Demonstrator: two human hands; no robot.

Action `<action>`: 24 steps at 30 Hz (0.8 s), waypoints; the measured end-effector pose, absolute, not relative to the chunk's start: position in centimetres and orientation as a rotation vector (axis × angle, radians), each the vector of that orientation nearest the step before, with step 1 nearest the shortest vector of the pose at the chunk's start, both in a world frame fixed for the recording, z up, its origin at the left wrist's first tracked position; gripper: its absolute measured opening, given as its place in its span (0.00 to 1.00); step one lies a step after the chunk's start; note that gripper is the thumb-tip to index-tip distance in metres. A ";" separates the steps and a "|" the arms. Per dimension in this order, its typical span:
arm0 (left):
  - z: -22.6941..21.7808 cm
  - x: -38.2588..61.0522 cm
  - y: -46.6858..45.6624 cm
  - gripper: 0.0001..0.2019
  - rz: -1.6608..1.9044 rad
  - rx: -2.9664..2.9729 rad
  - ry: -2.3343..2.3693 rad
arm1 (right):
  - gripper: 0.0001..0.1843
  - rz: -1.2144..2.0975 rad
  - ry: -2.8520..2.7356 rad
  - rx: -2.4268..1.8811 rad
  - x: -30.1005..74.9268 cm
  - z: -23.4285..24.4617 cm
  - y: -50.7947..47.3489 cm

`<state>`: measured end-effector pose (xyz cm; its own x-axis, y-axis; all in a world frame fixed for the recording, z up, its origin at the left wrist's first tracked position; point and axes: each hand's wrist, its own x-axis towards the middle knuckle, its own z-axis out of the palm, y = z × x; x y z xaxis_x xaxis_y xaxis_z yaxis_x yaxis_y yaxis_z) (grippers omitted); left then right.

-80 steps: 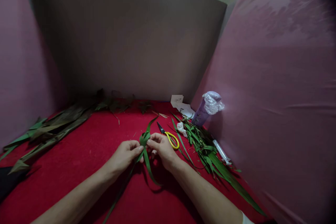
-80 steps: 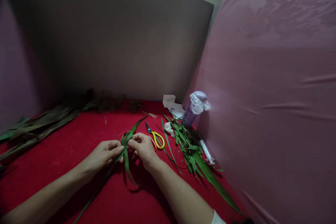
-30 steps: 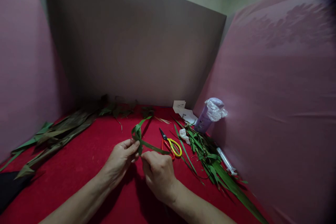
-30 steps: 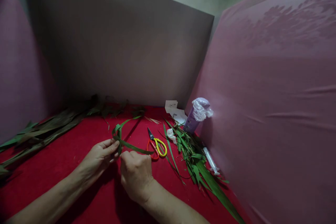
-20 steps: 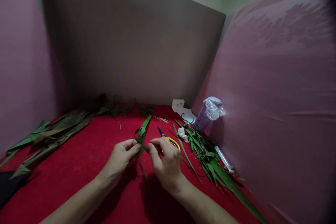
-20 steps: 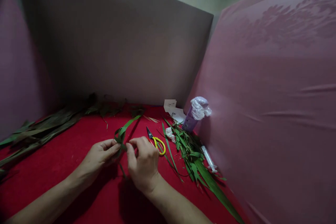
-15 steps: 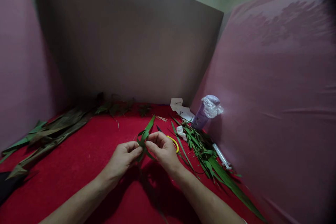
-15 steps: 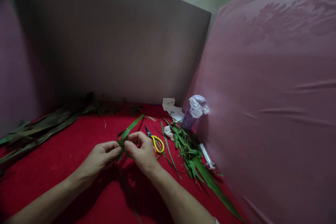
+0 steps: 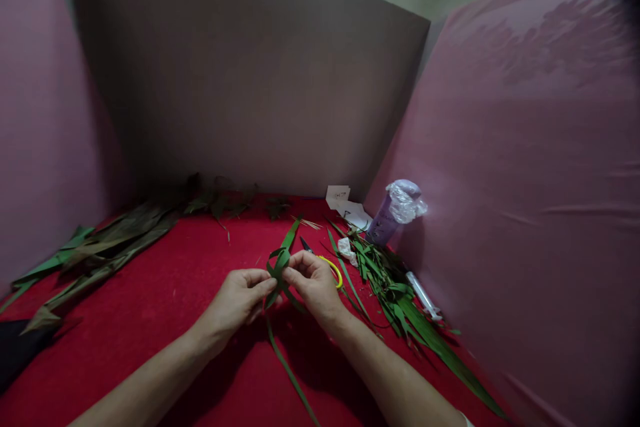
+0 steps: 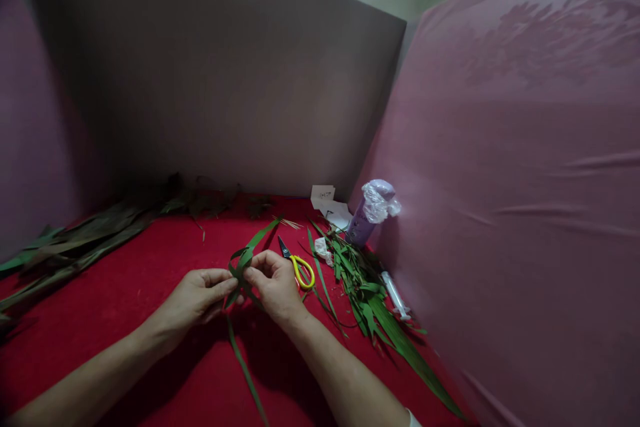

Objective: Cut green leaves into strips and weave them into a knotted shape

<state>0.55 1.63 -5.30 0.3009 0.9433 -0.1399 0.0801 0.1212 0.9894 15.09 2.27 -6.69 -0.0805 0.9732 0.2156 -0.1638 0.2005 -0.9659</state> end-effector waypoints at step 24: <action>-5.7 0.4 2.0 0.16 0.981 1.273 1.106 | 0.10 1.018 -1.501 -1.104 15.0 -8.3 2.2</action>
